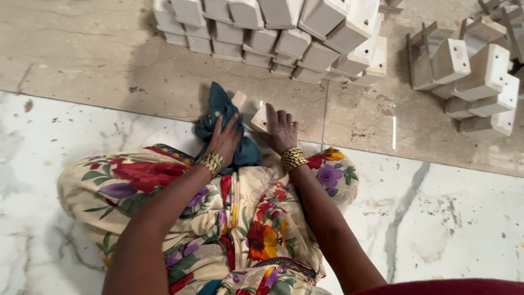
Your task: The person sits on the floor and wipes white ceramic blocks one at a time with a blue cloth, then places each wiped block onto a growing stack of similar blocks on the floor beside them.
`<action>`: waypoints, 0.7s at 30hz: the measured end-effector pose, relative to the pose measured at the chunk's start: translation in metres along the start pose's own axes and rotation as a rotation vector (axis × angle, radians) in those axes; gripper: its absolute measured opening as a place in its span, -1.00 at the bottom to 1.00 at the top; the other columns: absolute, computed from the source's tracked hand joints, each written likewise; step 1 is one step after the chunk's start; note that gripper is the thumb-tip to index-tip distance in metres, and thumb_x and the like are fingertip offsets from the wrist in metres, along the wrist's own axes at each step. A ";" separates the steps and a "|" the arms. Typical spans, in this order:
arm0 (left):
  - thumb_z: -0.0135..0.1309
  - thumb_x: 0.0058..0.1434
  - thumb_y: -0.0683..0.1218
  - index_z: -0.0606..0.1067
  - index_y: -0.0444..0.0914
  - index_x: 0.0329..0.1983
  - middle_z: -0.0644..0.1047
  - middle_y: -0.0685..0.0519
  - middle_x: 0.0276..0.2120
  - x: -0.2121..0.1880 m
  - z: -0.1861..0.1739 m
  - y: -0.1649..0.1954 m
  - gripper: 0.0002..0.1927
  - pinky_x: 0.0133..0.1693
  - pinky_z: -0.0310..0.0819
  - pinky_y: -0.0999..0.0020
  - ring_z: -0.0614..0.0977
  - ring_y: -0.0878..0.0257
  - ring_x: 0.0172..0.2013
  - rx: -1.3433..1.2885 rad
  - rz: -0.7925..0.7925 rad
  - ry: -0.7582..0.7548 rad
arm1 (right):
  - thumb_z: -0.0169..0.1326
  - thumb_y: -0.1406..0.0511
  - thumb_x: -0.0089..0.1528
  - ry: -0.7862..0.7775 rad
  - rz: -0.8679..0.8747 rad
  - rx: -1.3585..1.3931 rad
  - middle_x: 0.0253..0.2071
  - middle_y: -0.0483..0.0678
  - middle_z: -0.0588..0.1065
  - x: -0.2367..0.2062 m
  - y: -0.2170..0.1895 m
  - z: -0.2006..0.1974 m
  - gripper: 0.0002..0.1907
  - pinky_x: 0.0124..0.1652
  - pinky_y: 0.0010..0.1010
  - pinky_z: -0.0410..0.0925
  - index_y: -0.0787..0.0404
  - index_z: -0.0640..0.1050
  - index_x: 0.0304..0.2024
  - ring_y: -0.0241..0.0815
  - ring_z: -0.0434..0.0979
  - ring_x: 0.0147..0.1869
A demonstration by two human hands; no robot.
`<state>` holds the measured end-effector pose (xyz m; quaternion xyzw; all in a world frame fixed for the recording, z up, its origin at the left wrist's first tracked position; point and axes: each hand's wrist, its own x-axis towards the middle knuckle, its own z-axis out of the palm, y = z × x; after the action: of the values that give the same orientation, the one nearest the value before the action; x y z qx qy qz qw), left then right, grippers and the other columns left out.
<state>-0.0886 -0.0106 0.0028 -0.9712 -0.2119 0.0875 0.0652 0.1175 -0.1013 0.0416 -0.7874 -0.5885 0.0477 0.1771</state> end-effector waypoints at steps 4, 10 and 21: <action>0.28 0.01 0.07 0.47 -0.23 0.18 0.48 -0.19 0.14 -0.050 0.023 -0.032 -0.34 0.23 0.25 -0.10 0.42 -0.13 0.22 -0.709 -0.235 0.237 | 0.42 0.13 -0.10 -0.092 -0.066 0.203 0.23 0.11 0.30 0.012 0.008 -0.020 0.26 0.06 0.10 0.31 0.04 0.01 0.53 0.15 0.33 0.26; 0.43 -0.07 0.09 0.46 -0.32 0.19 0.59 -0.17 0.05 0.011 -0.011 -0.061 -0.22 0.14 0.51 0.16 0.61 -0.08 0.05 -1.618 -0.398 0.737 | 0.43 0.09 -0.06 -0.323 0.131 0.557 0.34 0.22 0.20 0.012 0.019 -0.029 0.16 0.18 -0.20 0.40 0.22 0.11 0.45 0.14 0.39 0.29; 0.38 0.00 0.03 0.41 0.07 0.26 0.45 0.07 0.31 0.062 -0.057 0.016 -0.28 0.24 0.34 -0.05 0.40 -0.02 0.32 -0.701 -0.180 0.580 | 0.42 0.10 -0.04 -0.123 -0.218 0.453 0.32 0.26 0.26 0.007 0.019 -0.016 0.13 0.23 -0.07 0.27 0.19 0.12 0.45 0.24 0.34 0.34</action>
<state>-0.0152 -0.0042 0.0467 -0.8967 -0.2852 -0.2706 -0.2033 0.1416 -0.1026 0.0508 -0.6554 -0.6538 0.2067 0.3168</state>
